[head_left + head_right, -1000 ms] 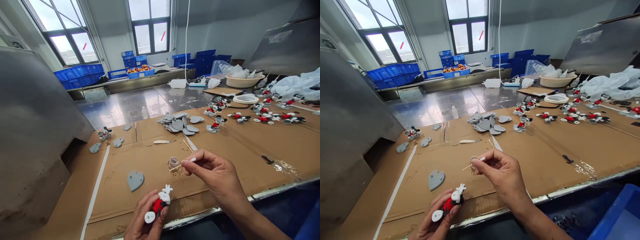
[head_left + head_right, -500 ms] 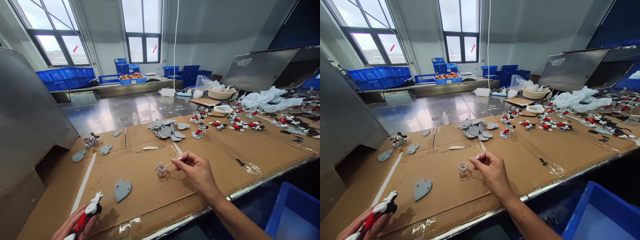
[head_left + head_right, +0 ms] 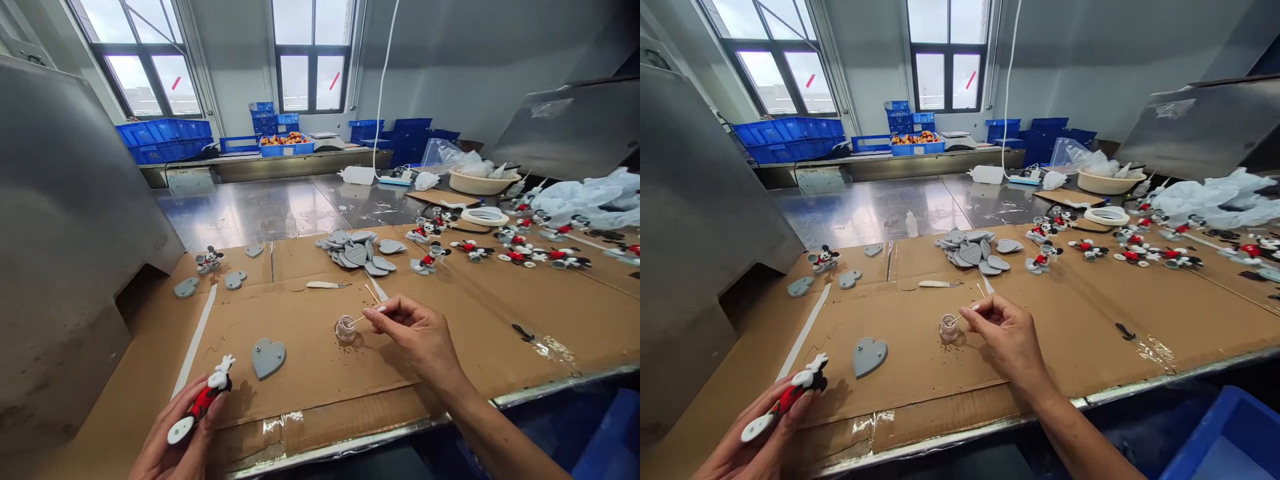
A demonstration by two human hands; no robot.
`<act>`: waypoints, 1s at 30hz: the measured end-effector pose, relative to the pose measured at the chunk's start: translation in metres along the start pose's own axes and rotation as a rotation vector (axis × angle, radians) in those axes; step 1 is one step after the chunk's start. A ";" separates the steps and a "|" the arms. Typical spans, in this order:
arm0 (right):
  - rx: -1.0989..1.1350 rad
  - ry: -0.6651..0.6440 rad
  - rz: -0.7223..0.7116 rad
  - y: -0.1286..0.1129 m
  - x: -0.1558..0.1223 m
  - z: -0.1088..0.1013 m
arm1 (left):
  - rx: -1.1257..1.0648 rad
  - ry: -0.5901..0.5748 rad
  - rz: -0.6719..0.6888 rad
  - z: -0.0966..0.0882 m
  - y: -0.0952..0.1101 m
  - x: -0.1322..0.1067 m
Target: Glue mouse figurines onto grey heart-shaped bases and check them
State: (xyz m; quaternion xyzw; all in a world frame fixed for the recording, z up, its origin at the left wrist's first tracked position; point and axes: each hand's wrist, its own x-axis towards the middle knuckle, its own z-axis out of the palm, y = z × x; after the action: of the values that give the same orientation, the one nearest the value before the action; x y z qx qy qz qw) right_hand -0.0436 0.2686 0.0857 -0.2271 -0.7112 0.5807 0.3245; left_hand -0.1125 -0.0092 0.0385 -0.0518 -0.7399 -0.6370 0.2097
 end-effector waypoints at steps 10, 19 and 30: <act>0.143 -0.088 -0.067 -0.014 -0.052 0.073 | -0.062 0.049 -0.063 0.005 -0.001 -0.004; -0.098 -0.121 -0.195 0.016 -0.053 0.103 | -0.061 -0.328 0.109 -0.025 -0.031 0.009; -0.091 -0.074 -0.197 0.012 -0.054 0.102 | -0.045 -0.043 -0.006 -0.007 -0.004 -0.001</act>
State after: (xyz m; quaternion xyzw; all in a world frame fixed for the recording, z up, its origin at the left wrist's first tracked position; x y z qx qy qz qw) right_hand -0.0814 0.1642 0.0520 -0.1493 -0.7673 0.5211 0.3428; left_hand -0.1110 -0.0168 0.0352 -0.0678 -0.7299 -0.6528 0.1907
